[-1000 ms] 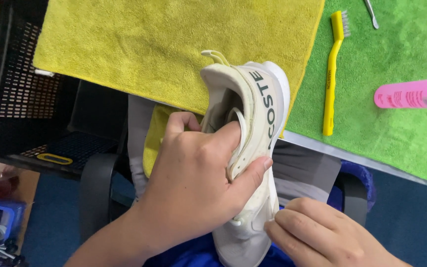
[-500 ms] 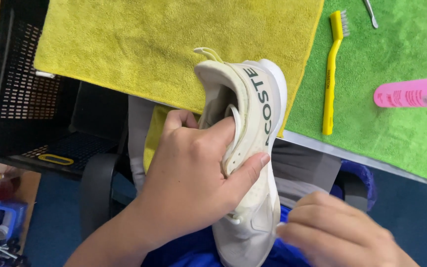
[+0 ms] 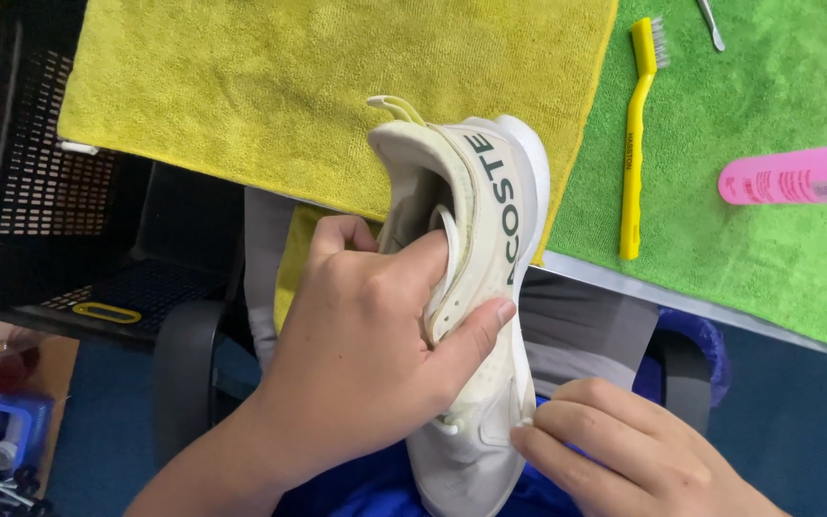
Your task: Cleaning the white sole of a sneaker using a cleaning solution and a cloth.
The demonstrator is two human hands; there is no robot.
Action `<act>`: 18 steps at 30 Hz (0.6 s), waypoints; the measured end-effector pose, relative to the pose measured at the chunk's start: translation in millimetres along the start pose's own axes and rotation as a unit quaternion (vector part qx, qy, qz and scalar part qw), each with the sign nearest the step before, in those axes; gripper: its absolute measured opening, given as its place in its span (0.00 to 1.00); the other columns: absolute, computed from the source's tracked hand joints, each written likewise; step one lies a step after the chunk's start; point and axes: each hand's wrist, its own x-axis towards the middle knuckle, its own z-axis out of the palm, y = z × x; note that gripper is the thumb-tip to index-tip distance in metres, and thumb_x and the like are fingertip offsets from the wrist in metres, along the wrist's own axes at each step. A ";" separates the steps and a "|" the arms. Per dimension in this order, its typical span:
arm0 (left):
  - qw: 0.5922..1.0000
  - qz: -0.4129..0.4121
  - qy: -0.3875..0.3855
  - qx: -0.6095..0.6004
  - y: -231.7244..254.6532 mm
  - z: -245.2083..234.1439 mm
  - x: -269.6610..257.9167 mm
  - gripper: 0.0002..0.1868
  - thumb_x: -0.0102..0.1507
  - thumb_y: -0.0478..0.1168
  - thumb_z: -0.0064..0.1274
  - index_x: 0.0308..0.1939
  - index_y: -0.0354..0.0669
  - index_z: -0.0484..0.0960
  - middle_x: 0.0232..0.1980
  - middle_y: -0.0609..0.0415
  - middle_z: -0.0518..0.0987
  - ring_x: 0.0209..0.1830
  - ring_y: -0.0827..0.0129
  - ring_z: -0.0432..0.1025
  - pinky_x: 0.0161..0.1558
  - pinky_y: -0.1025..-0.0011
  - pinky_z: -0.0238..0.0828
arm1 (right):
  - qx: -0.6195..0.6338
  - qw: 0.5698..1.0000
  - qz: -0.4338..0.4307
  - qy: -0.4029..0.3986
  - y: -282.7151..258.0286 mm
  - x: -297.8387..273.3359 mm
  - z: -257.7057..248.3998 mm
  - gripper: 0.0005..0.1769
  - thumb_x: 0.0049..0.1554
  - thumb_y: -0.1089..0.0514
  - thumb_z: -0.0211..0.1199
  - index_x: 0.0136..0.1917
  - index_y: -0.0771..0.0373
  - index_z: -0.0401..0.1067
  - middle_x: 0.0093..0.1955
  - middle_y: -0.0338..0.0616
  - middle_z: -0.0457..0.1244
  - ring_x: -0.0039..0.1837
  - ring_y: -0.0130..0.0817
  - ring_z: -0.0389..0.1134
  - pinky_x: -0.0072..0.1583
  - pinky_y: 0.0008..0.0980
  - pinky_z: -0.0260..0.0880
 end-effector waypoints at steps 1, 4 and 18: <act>1.000 0.000 0.000 0.000 0.0 -0.1 0.0 0.22 0.61 0.50 0.60 0.25 0.44 0.65 0.13 0.57 0.65 0.15 0.54 0.59 0.45 0.56 0.58 | 0.000 1.000 0.001 0.000 0.1 3.9 1.7 0.14 0.64 0.62 0.47 0.56 0.73 0.68 0.51 0.56 0.62 0.48 0.51 0.67 0.53 0.43 0.74; 1.000 -0.008 -0.004 0.001 -0.5 0.0 -0.4 0.22 0.61 0.51 0.60 0.25 0.44 0.66 0.13 0.55 0.67 0.16 0.51 0.59 0.46 0.55 0.58 | -0.013 0.998 0.008 0.053 0.5 8.8 4.2 0.10 0.61 0.65 0.53 0.52 0.76 0.69 0.49 0.54 0.64 0.47 0.48 0.68 0.52 0.39 0.75; 1.000 -0.009 -0.002 0.010 0.0 0.0 0.8 0.21 0.60 0.52 0.59 0.26 0.44 0.69 0.16 0.54 0.71 0.19 0.48 0.64 0.46 0.54 0.58 | -0.029 0.996 -0.027 0.075 7.8 24.2 3.9 0.21 0.65 0.60 0.41 0.54 0.80 0.69 0.51 0.57 0.66 0.50 0.53 0.70 0.54 0.44 0.76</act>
